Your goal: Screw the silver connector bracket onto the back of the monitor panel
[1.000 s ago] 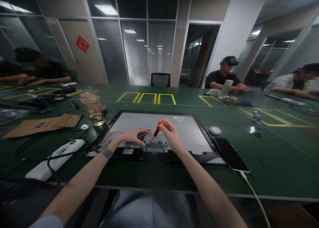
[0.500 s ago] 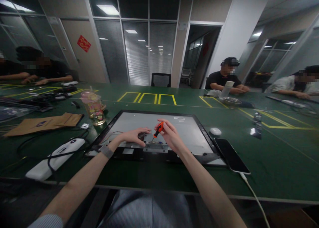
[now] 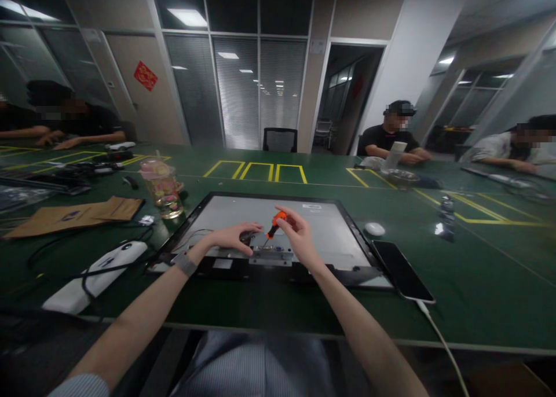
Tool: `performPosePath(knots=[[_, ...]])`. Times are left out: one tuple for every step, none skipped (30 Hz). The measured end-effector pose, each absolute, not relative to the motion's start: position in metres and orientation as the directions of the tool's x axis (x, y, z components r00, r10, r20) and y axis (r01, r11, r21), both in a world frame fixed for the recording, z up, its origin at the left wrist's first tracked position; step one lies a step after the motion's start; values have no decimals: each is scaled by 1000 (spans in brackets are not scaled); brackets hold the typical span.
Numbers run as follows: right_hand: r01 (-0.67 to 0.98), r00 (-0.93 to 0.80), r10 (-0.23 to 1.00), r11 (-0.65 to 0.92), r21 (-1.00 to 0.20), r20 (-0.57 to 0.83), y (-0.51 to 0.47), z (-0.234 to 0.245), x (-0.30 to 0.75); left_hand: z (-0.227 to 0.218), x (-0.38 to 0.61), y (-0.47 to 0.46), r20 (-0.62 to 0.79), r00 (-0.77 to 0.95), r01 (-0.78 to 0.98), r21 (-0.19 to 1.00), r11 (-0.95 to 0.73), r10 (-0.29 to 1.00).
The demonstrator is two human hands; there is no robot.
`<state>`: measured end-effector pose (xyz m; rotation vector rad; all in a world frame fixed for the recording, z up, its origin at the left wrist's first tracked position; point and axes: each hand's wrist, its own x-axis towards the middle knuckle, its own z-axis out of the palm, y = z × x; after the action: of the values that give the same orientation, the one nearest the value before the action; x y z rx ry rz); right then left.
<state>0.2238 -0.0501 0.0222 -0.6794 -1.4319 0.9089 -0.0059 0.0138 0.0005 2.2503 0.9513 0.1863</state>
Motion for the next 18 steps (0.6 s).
performPosePath(knots=[[-69,-41,838,541,-838,544,-50,22,224,0,-6,14,-121,727,578,639,-508,676],[-22,-10,826,563,-826,564,-51,23,224,-1,-6,15,-119,730,575,640,-510,674],[21,9,813,582,-813,582,-52,24,224,-1,-6,15,-118,730,573,642,-509,673],[54,13,801,597,-800,598,-53,25,224,-1,-6,16,-117,730,571,646,-507,673],[74,-1,794,606,-792,608,-55,27,224,-2,-6,16,-117,730,569,650,-504,674],[69,-28,793,609,-790,609,-56,28,224,-2,-6,16,-116,728,568,653,-500,675],[46,-63,795,606,-794,603,-57,29,223,-2,-6,16,-115,725,569,656,-497,679],[12,-99,799,597,-802,593,-58,29,223,-1,-6,16,-115,722,571,656,-494,682],[-21,-124,803,585,-811,583,-58,29,223,-1,-6,16,-116,720,573,656,-491,685],[-37,-131,807,577,-816,576,-58,29,223,-1,-6,15,-119,719,575,655,-490,685],[-31,-118,810,576,-817,575,-57,28,223,-1,-6,15,-122,719,577,653,-490,684],[-7,-90,811,580,-815,578,-56,27,223,0,-6,15,-125,721,579,650,-492,682],[26,-56,810,586,-810,584,-54,26,224,0,-6,14,-129,722,581,647,-494,680],[59,-28,806,592,-804,591,-53,25,224,0,-6,15,-130,724,582,644,-497,678],[78,-14,802,596,-799,597,-52,25,225,0,-6,15,-130,725,582,641,-501,676],[86,-15,800,599,-796,600,-52,25,225,-1,-6,15,-130,727,582,638,-504,674],[85,-27,798,602,-794,602,-52,25,226,-1,-6,16,-129,729,581,636,-508,672],[75,-51,797,604,-793,602,-53,26,226,-1,-6,17,-127,731,579,635,-512,670]])
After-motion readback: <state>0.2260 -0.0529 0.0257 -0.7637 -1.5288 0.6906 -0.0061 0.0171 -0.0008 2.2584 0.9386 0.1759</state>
